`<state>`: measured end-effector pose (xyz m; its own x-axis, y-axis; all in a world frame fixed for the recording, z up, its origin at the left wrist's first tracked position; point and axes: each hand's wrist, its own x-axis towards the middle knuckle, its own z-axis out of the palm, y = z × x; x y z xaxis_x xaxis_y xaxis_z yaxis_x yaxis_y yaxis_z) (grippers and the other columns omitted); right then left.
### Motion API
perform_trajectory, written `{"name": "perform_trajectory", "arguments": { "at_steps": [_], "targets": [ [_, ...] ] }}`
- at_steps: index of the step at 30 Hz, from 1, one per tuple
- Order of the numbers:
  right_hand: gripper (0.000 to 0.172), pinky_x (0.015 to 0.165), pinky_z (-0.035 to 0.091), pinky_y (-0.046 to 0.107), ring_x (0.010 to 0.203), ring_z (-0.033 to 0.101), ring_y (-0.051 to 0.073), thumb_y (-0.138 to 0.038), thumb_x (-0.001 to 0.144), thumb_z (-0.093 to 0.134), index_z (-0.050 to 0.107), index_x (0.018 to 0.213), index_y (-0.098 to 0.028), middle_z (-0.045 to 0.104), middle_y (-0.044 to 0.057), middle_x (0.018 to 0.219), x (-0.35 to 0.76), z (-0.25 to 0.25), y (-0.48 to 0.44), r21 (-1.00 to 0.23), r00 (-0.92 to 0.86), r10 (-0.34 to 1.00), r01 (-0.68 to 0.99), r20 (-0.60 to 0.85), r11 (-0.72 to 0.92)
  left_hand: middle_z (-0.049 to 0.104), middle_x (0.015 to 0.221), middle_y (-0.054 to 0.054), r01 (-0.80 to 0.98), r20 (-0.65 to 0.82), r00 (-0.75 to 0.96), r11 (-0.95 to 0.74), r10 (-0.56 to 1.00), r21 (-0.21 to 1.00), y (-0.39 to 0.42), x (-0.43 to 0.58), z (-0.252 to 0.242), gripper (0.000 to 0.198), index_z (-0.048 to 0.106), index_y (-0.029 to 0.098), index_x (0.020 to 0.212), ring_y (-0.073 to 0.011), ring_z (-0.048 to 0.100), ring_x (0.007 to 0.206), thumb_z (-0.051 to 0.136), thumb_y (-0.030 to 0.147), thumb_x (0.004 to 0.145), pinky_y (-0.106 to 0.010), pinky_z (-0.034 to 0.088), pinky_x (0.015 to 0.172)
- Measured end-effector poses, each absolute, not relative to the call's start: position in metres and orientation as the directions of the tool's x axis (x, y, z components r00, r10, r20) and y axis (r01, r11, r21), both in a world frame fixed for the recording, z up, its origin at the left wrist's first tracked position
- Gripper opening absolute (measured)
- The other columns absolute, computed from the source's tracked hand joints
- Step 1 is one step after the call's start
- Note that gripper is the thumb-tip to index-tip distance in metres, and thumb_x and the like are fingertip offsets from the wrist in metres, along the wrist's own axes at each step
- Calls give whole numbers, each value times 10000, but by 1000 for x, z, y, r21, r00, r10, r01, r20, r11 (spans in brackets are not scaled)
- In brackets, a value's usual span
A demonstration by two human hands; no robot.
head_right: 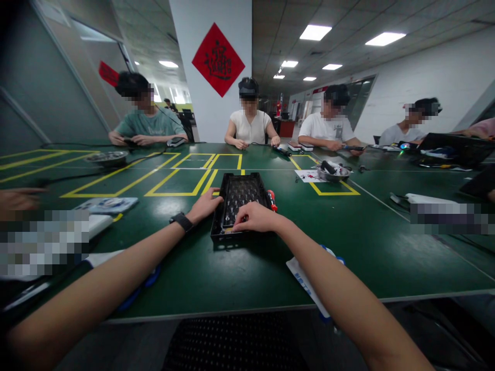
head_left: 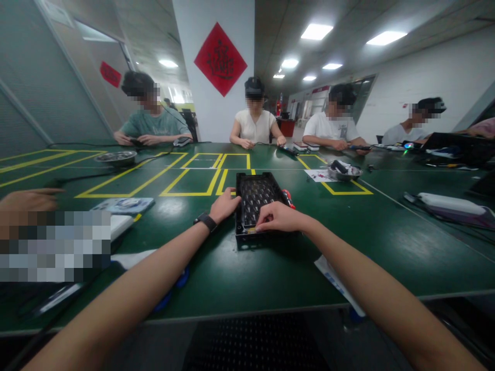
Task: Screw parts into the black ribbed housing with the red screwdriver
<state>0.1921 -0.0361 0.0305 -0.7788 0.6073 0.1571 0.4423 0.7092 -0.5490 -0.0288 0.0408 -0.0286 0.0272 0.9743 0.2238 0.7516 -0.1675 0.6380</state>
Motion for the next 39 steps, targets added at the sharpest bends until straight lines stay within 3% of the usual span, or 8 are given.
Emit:
{"name": "perform_trajectory", "arguments": {
  "at_steps": [7,13,19,23,32,39],
  "targets": [
    [248,600,366,224,660,505,102,-389,719,636,727,786,-168,568,27,736,190,28,-34,-476,-780,601,468,172,745,643,1024,-71,720,376,87,-319,923,617,39,-27,-28,464,496,190,1237,-179,593,873,442,368,813,-289,447,791],
    [259,601,359,225,662,496,103,-408,697,652,725,779,-174,565,24,745,191,28,-34,-492,-762,620,474,186,730,636,810,-39,651,305,198,-358,932,669,40,-33,-26,568,421,162,1309,-146,574,645,488,403,799,-285,465,688],
    [292,582,348,220,626,490,90,-415,727,622,724,787,-149,554,23,723,189,28,-34,-493,-760,633,499,147,713,595,1038,-88,719,425,183,-416,887,558,45,-35,-31,514,495,144,1246,-175,567,901,513,378,789,-316,435,872],
    [298,583,340,219,626,486,89,-415,724,625,725,793,-143,562,26,716,189,29,-34,-478,-768,621,492,154,728,575,1172,-102,710,410,196,-417,891,568,44,-34,-32,506,476,147,1265,-194,556,1017,483,372,811,-315,417,916],
    [332,556,336,215,627,481,92,-443,724,609,712,846,-152,589,28,753,193,32,-35,-517,-778,623,502,80,694,528,1264,-98,598,314,251,-401,916,693,41,-37,-28,582,425,156,1305,-209,548,1081,531,363,771,-308,446,898],
    [340,556,349,215,616,499,92,-450,719,610,707,789,-132,594,33,740,194,30,-34,-530,-748,658,524,88,667,510,1283,-102,698,350,252,-420,902,580,38,-35,-29,594,387,152,1331,-208,523,1123,489,394,798,-314,388,971]
  ]
}}
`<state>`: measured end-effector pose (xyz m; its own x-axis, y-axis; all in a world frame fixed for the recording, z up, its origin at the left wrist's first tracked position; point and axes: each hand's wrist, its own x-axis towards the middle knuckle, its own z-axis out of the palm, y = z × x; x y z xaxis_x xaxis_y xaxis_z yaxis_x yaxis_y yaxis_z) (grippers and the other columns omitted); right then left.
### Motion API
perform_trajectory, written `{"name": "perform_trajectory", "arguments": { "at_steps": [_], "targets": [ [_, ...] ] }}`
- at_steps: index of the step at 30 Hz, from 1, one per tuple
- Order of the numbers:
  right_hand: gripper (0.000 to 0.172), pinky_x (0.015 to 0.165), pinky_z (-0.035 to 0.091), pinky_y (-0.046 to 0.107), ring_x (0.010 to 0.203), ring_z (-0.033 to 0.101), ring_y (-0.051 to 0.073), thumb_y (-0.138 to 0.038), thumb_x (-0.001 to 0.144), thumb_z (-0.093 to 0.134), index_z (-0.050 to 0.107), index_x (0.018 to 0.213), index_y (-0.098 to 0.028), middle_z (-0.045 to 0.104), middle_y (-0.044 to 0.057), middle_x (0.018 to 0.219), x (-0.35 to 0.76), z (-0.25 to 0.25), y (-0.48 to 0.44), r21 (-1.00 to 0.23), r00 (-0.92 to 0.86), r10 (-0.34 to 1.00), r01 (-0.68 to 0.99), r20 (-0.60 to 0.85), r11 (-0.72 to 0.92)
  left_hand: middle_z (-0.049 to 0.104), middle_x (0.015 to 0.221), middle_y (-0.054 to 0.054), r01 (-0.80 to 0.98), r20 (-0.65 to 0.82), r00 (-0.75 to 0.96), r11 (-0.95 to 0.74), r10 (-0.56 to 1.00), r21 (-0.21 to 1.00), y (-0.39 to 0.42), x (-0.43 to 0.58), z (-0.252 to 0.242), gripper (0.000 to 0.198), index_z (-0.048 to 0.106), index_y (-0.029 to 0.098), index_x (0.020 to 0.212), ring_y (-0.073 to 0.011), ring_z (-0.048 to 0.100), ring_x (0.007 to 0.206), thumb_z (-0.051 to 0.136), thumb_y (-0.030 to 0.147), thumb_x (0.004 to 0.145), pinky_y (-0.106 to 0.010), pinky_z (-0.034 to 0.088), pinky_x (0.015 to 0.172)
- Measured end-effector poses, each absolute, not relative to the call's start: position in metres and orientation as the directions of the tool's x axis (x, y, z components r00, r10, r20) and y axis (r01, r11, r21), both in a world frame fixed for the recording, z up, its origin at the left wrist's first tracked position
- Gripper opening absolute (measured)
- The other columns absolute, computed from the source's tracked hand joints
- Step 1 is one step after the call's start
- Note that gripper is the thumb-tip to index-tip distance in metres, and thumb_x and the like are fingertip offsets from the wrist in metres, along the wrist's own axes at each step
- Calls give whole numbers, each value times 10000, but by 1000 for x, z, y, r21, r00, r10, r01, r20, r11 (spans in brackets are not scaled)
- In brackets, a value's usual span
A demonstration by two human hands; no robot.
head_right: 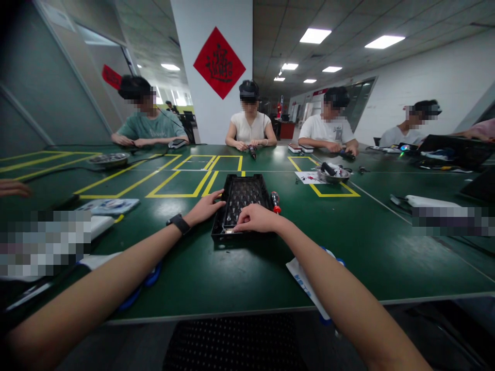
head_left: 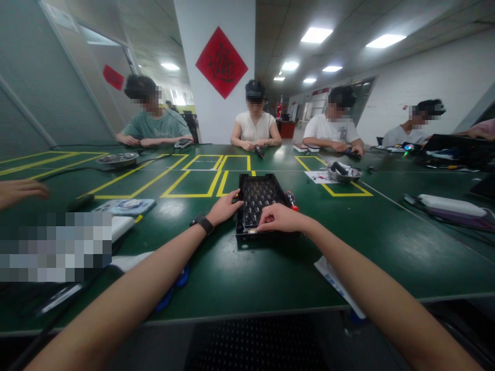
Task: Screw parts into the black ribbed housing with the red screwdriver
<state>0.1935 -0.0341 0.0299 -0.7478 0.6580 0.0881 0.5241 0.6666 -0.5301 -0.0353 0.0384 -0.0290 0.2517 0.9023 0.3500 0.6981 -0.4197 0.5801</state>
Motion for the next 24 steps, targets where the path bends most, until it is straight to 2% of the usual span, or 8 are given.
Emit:
{"name": "perform_trajectory", "arguments": {
  "at_steps": [6,24],
  "targets": [
    [348,568,353,215,626,512,100,-452,706,620,706,788,-125,612,37,723,194,29,-35,-560,-734,675,530,72,637,482,1308,-120,747,349,282,-433,894,505,37,-35,-28,602,354,133,1348,-210,494,1161,427,429,829,-315,359,994],
    [351,532,325,208,579,471,83,-449,704,618,701,777,-115,583,20,673,192,29,-34,-537,-744,663,527,84,659,545,1236,-128,783,351,253,-404,901,473,26,-30,-24,541,375,115,1328,-207,531,1109,366,398,867,-313,388,954]
  ]
}}
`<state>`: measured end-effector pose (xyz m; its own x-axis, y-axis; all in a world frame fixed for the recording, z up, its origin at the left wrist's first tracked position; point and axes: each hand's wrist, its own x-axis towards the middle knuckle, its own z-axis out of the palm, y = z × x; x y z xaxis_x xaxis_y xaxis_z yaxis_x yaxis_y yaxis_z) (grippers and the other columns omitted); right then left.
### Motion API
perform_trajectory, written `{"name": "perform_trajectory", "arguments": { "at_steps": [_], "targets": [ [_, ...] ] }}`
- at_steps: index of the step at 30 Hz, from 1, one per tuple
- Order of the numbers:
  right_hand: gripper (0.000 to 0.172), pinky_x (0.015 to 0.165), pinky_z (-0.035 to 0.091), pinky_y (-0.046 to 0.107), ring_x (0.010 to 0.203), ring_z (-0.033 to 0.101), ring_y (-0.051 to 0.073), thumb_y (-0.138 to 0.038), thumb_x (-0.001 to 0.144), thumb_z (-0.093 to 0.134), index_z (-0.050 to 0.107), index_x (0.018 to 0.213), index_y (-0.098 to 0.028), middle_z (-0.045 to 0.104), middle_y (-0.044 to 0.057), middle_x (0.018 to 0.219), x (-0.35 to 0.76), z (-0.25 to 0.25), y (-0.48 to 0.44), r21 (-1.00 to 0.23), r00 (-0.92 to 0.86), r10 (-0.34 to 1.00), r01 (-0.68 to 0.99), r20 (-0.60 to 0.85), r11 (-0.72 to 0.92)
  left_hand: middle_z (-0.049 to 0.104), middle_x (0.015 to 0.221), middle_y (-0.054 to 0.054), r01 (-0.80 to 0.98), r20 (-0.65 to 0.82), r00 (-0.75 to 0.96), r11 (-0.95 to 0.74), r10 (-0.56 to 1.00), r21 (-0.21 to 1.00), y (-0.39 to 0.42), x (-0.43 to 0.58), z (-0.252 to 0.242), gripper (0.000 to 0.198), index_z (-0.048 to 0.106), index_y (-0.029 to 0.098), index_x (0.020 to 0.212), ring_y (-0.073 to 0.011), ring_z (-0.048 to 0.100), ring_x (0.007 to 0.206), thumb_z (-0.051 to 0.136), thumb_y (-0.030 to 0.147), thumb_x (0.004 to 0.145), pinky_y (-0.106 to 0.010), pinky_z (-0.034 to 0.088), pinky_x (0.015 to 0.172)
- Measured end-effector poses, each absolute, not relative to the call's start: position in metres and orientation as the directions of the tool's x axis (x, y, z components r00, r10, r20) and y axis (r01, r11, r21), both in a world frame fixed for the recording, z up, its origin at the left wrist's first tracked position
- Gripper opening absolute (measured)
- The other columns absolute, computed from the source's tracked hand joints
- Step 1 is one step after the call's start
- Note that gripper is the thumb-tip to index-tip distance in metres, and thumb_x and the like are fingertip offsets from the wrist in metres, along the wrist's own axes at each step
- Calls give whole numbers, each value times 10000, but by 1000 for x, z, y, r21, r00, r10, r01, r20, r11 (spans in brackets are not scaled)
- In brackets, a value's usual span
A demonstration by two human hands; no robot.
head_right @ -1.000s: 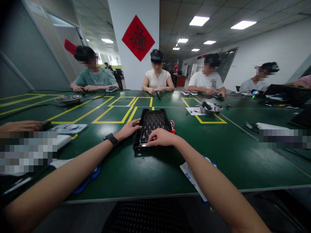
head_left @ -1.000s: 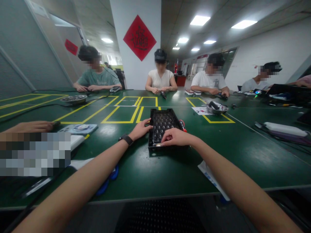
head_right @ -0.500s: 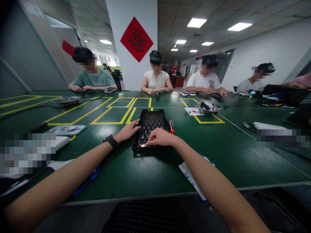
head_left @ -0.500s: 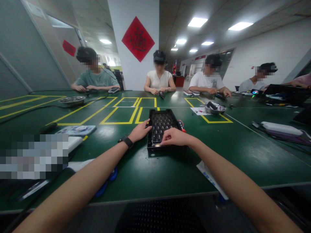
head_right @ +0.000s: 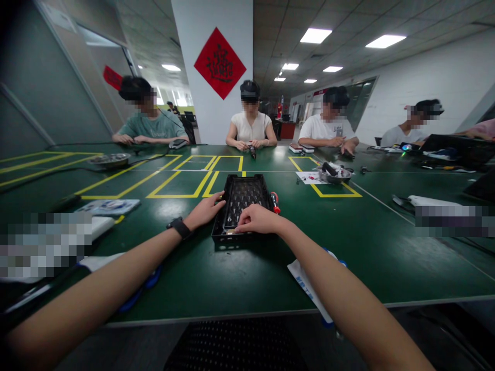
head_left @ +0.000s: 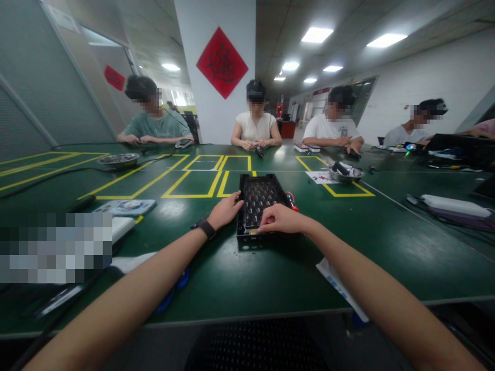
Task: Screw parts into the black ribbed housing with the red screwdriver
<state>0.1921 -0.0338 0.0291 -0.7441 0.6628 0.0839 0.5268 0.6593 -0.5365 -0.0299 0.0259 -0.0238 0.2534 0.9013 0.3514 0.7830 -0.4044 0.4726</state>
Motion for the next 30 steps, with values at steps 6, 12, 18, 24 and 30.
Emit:
{"name": "perform_trajectory", "arguments": {
  "at_steps": [6,12,18,24,30],
  "targets": [
    [350,549,338,211,599,491,94,-447,716,607,701,777,-116,601,27,683,193,28,-33,-548,-753,654,515,79,659,563,1212,-124,774,356,251,-408,900,485,25,-30,-23,532,386,129,1320,-212,542,1093,382,400,862,-315,399,935],
    [355,510,302,206,551,440,79,-450,686,633,700,779,-115,562,7,631,193,29,-33,-546,-733,673,527,96,651,563,1212,-125,777,351,247,-401,903,486,25,-30,-22,532,389,128,1315,-210,543,1092,385,402,860,-312,400,932],
    [340,547,339,210,587,488,93,-430,720,605,701,800,-115,608,25,666,193,28,-34,-565,-748,660,514,73,645,574,1196,-122,779,344,247,-397,906,485,27,-31,-24,538,385,134,1319,-215,547,1088,384,412,859,-316,405,926],
    [356,523,318,207,561,465,82,-443,721,600,696,798,-109,595,18,646,193,29,-35,-565,-744,665,522,63,638,575,1193,-125,772,354,253,-408,900,488,28,-31,-25,541,385,134,1322,-216,553,1075,381,417,860,-318,407,923],
    [351,498,297,204,532,434,75,-441,706,615,696,792,-110,549,0,600,194,30,-35,-562,-740,669,523,74,641,569,1202,-125,772,351,251,-406,902,489,27,-31,-24,542,385,135,1320,-215,551,1078,383,418,858,-314,406,923]
  ]
}}
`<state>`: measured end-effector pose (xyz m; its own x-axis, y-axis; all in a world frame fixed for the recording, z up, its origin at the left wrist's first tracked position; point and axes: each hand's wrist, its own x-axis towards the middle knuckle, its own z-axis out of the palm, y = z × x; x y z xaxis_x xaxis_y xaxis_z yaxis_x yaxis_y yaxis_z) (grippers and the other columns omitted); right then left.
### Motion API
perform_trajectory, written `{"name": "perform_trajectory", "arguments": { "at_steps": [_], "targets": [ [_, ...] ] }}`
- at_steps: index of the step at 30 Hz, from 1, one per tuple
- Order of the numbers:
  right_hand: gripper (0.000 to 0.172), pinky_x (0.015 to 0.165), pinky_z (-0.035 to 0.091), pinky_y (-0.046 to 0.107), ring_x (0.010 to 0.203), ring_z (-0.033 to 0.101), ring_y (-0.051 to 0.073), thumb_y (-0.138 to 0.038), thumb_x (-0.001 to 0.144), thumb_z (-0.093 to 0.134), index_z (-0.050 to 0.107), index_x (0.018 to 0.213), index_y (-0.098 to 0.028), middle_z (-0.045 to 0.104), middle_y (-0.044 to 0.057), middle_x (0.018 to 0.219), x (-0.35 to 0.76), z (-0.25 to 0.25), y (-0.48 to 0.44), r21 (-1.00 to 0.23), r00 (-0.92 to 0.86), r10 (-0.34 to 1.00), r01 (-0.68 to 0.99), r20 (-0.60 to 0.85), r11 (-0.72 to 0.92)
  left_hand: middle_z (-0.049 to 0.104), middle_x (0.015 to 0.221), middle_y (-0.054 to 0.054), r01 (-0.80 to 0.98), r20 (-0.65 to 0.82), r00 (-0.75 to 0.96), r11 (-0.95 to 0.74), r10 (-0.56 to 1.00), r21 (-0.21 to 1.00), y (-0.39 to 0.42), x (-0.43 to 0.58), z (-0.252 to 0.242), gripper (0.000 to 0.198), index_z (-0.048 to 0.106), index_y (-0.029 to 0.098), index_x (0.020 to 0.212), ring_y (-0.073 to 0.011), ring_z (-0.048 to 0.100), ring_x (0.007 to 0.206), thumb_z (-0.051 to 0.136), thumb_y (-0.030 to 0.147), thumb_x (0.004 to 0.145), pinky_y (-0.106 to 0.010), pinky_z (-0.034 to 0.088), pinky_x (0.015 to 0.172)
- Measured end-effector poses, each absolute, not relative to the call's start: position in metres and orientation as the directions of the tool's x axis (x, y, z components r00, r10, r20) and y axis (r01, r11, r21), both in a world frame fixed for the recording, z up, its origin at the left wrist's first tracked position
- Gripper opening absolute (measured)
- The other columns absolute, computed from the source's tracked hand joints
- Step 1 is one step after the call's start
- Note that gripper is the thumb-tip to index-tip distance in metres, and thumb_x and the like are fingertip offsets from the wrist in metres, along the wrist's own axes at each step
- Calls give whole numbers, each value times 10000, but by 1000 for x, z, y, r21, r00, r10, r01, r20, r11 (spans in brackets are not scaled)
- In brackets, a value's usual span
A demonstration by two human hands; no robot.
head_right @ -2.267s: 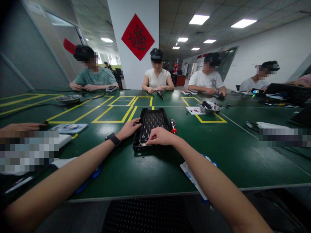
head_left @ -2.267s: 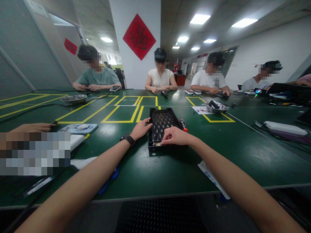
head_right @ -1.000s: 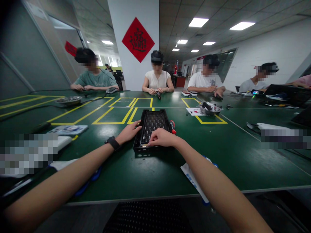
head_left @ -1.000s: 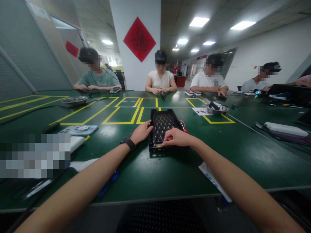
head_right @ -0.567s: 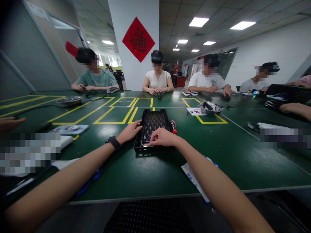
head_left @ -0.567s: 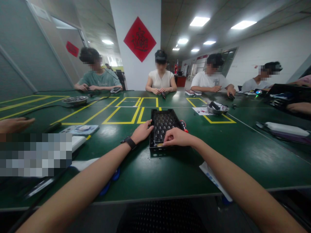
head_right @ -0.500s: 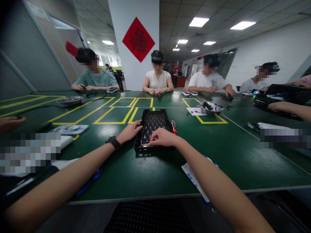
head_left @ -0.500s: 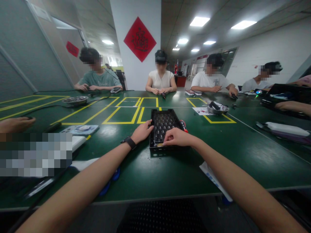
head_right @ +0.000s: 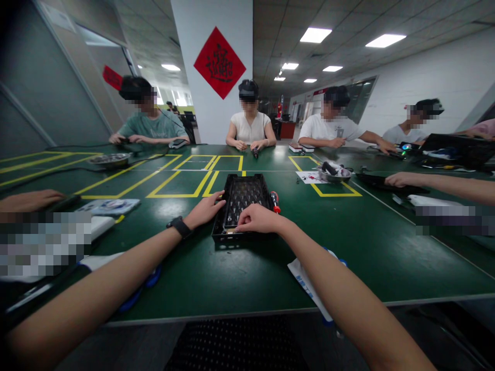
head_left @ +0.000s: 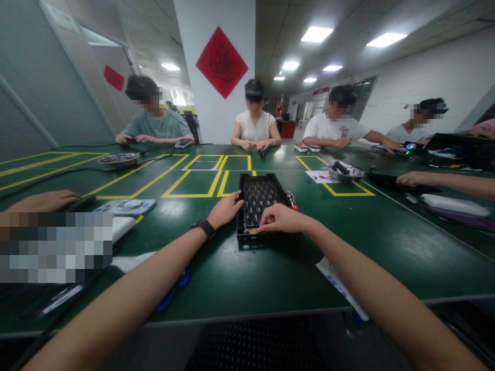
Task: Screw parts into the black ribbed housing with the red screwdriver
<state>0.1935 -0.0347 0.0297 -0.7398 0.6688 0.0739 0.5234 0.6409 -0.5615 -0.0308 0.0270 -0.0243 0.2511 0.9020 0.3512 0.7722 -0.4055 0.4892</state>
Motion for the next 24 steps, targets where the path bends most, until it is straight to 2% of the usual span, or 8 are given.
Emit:
{"name": "perform_trajectory", "arguments": {
  "at_steps": [13,20,24],
  "targets": [
    [355,531,344,205,575,494,89,-441,733,589,688,835,-116,621,31,684,194,32,-35,-603,-765,645,519,-11,605,559,1216,-130,775,350,260,-411,900,481,27,-30,-23,544,380,130,1325,-218,540,1098,377,413,860,-320,398,933],
    [353,496,281,202,539,418,71,-445,687,636,696,792,-114,536,-5,609,195,29,-33,-568,-735,672,518,87,640,559,1219,-121,779,346,246,-397,905,485,27,-30,-24,527,397,135,1311,-210,536,1108,388,401,857,-312,393,942],
    [351,516,299,207,554,440,79,-444,703,620,702,794,-116,569,7,626,195,28,-32,-565,-751,656,510,77,649,565,1210,-122,775,354,247,-404,902,487,28,-31,-24,532,393,135,1314,-212,542,1098,390,406,856,-313,399,936]
  ]
}}
